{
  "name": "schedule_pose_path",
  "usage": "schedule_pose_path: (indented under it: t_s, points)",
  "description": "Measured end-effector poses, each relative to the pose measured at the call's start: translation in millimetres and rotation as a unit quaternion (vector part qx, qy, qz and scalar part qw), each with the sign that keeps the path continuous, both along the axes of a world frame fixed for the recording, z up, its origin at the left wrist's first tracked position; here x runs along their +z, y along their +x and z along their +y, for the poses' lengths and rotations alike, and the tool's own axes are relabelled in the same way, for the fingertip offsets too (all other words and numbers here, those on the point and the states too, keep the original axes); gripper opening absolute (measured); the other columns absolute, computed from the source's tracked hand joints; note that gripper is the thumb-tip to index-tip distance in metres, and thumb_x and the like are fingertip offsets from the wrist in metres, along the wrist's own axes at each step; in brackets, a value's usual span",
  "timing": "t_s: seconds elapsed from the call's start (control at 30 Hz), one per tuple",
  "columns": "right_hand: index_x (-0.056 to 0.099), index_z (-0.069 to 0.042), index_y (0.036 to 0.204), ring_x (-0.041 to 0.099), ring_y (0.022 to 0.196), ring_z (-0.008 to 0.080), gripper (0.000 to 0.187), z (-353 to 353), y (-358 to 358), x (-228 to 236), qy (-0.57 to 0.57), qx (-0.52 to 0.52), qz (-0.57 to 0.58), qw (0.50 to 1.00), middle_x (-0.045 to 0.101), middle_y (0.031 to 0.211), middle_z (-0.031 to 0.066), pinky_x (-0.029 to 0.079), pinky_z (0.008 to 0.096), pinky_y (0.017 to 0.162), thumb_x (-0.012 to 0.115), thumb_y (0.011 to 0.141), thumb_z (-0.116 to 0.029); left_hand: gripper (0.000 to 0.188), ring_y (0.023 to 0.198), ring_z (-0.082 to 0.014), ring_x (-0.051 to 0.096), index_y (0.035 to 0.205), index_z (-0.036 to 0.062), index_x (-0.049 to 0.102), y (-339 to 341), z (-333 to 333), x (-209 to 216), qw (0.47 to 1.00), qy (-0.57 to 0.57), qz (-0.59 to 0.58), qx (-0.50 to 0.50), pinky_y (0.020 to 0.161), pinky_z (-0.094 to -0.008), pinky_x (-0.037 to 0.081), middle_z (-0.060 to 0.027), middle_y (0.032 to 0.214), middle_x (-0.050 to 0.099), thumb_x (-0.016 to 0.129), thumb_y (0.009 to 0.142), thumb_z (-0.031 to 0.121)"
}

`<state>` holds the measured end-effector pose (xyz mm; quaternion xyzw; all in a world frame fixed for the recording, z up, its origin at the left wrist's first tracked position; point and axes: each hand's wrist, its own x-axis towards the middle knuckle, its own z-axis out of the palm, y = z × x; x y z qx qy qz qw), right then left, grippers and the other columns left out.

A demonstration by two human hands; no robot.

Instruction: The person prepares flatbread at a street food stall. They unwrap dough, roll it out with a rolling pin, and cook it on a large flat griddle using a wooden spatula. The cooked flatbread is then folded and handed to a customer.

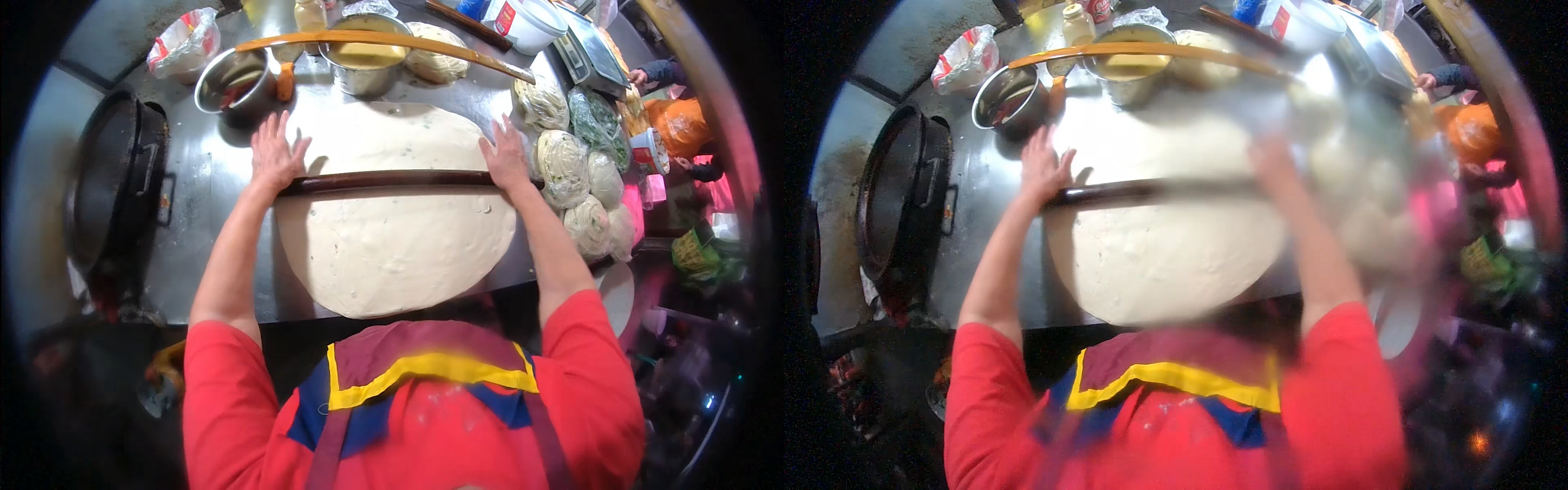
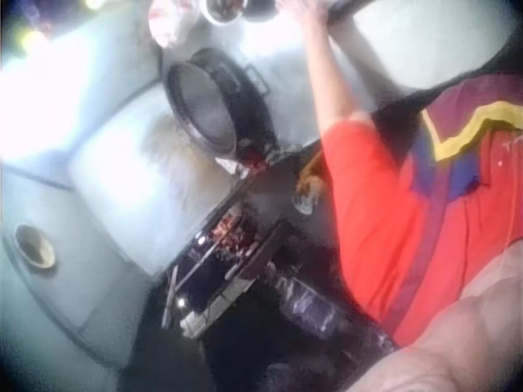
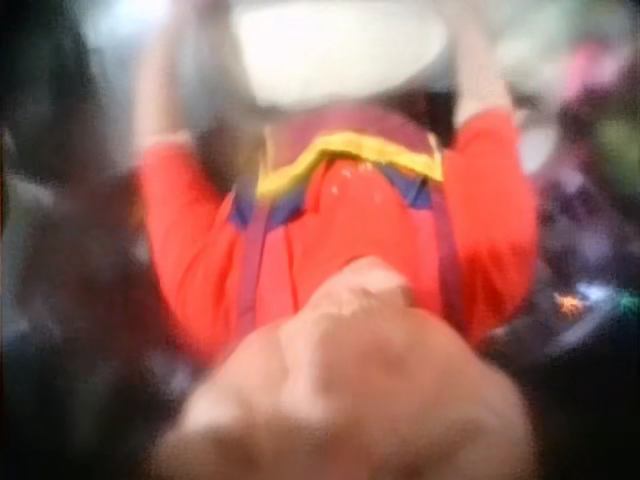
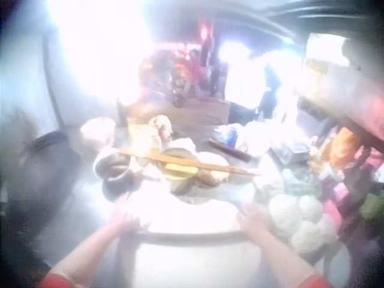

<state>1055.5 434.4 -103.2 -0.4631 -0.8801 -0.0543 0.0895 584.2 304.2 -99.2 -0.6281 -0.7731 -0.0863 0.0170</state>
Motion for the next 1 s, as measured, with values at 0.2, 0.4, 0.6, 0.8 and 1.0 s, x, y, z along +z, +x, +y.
schedule_pose_path:
  t_s: [0.2, 0.4, 0.6, 0.8, 1.0]
  points:
    - [0.043, -0.017, 0.153, 0.028, 0.149, 0.0376, 0.059, -46, -14, 14, -0.177, -0.133, -0.106, 0.969, 0.028, 0.162, 0.0208, 0.025, 0.0499, 0.119, 0.046, 0.102, -0.046, 0.069, 0.153, -0.0386, 0.016, 0.161, 0.0130, 0.020, 24, -54, 6, 0.982, -0.185, -0.031, 0.005, 0.123, -0.0581, 0.010, -0.0216, 0.165, 0.018, 0.037, 0.104, 0.049]
    - [0.053, -0.011, 0.144, 0.042, 0.140, 0.0366, 0.056, -165, 19, 29, -0.153, -0.128, 0.020, 0.980, 0.051, 0.147, 0.0156, 0.030, 0.0492, 0.116, 0.065, 0.092, -0.030, 0.076, 0.148, -0.0387, 0.029, 0.158, 0.0089, 0.031, 64, -180, -8, 0.999, 0.000, 0.002, -0.037, 0.120, -0.0546, 0.018, -0.0204, 0.162, 0.029, 0.046, 0.099, 0.055]
    - [0.054, -0.007, 0.141, 0.053, 0.127, 0.0376, 0.054, -184, 42, 23, -0.056, -0.078, 0.057, 0.994, 0.054, 0.144, 0.0176, 0.035, 0.0484, 0.111, 0.067, 0.091, -0.021, 0.079, 0.127, -0.0362, 0.052, 0.153, -0.0037, 0.033, 66, -217, 27, 0.984, -0.070, -0.159, 0.036, 0.113, -0.0495, 0.032, -0.0256, 0.147, 0.048, 0.056, 0.097, 0.047]
    - [0.052, -0.007, 0.144, 0.047, 0.133, 0.0401, 0.049, -124, 29, 22, -0.138, -0.117, -0.021, 0.983, 0.045, 0.153, 0.0191, 0.035, 0.0475, 0.113, 0.054, 0.100, -0.030, 0.070, 0.150, -0.0376, 0.025, 0.155, 0.0032, 0.033, 38, -166, -6, 0.999, -0.027, 0.013, 0.012, 0.122, -0.0530, 0.015, -0.0220, 0.160, 0.032, 0.041, 0.103, 0.050]
    - [0.055, -0.014, 0.142, 0.047, 0.135, 0.0377, 0.048, -181, 58, 9, -0.120, -0.086, -0.145, 0.978, 0.049, 0.150, 0.0161, 0.035, 0.0482, 0.112, 0.056, 0.098, -0.034, 0.069, 0.146, -0.0393, 0.034, 0.152, 0.0059, 0.041, 54, -237, -26, 0.997, 0.033, 0.029, -0.067, 0.118, -0.0559, 0.022, -0.0218, 0.153, 0.043, 0.045, 0.100, 0.051]
